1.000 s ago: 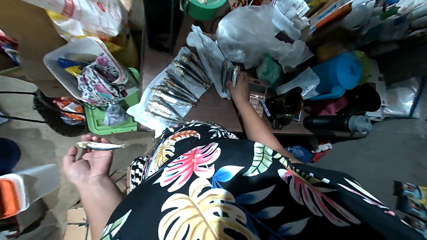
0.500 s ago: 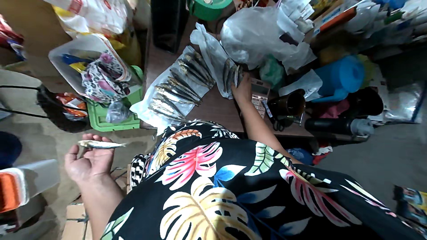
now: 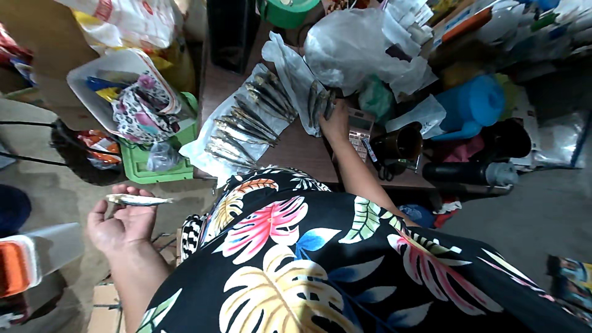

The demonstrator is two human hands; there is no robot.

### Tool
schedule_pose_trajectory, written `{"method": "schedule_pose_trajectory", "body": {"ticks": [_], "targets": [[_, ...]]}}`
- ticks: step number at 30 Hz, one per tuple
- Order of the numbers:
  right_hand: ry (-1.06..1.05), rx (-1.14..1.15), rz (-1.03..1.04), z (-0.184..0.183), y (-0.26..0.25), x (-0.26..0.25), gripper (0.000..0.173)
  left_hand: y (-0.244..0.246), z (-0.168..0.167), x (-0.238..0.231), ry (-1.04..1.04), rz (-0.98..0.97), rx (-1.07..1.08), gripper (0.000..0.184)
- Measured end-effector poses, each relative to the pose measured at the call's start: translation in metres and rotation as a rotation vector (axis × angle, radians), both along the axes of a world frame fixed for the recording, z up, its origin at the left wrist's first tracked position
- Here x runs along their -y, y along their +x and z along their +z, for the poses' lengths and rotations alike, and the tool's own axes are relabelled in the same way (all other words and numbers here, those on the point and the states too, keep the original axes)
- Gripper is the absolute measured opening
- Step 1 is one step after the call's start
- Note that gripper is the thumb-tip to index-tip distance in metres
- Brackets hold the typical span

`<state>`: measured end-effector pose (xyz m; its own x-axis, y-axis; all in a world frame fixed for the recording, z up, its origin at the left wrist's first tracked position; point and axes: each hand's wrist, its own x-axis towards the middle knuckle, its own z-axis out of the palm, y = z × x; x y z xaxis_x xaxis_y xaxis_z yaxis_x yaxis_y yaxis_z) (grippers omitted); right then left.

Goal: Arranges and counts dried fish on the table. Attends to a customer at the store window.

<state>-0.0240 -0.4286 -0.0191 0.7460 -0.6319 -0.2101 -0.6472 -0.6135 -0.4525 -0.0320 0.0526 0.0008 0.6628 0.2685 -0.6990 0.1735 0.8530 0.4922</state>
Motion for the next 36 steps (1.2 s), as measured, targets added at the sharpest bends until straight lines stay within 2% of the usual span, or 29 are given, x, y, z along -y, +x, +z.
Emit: {"method": "schedule_pose_trajectory", "body": {"ticks": [4,7,11,14,20,23,29,33,36], "targets": [[0.023,0.020,0.098,0.014,-0.023,0.008,0.052,-0.001,-0.004,-0.005,0.001,-0.031,0.025,0.043],[-0.019,0.064,0.164,0.018,-0.063,0.023,0.034,-0.002,-0.008,-0.013,-0.033,-0.049,0.039,0.046],[-0.159,0.037,0.169,0.017,-0.122,0.042,0.030,-0.004,-0.013,-0.016,-0.030,-0.050,0.038,0.050],[-0.248,0.002,0.237,0.008,-0.146,0.041,0.027,-0.001,-0.012,-0.011,-0.010,-0.069,0.026,0.049],[-0.284,-0.011,0.218,-0.010,-0.128,0.020,0.043,0.009,-0.002,0.007,0.038,-0.170,0.052,0.044],[-0.253,-0.095,0.203,-0.008,-0.126,0.018,0.049,0.011,0.003,0.011,0.035,-0.178,0.059,0.046],[-0.298,0.061,0.116,-0.013,-0.174,0.029,0.037,-0.001,-0.002,0.000,0.013,-0.137,0.049,0.048],[-0.321,0.086,0.109,-0.021,-0.183,0.029,0.039,-0.007,-0.005,0.000,0.030,-0.112,0.029,0.045],[-0.280,0.002,0.086,-0.020,-0.177,0.024,0.043,-0.008,-0.004,0.003,0.014,-0.136,0.045,0.046]]}}
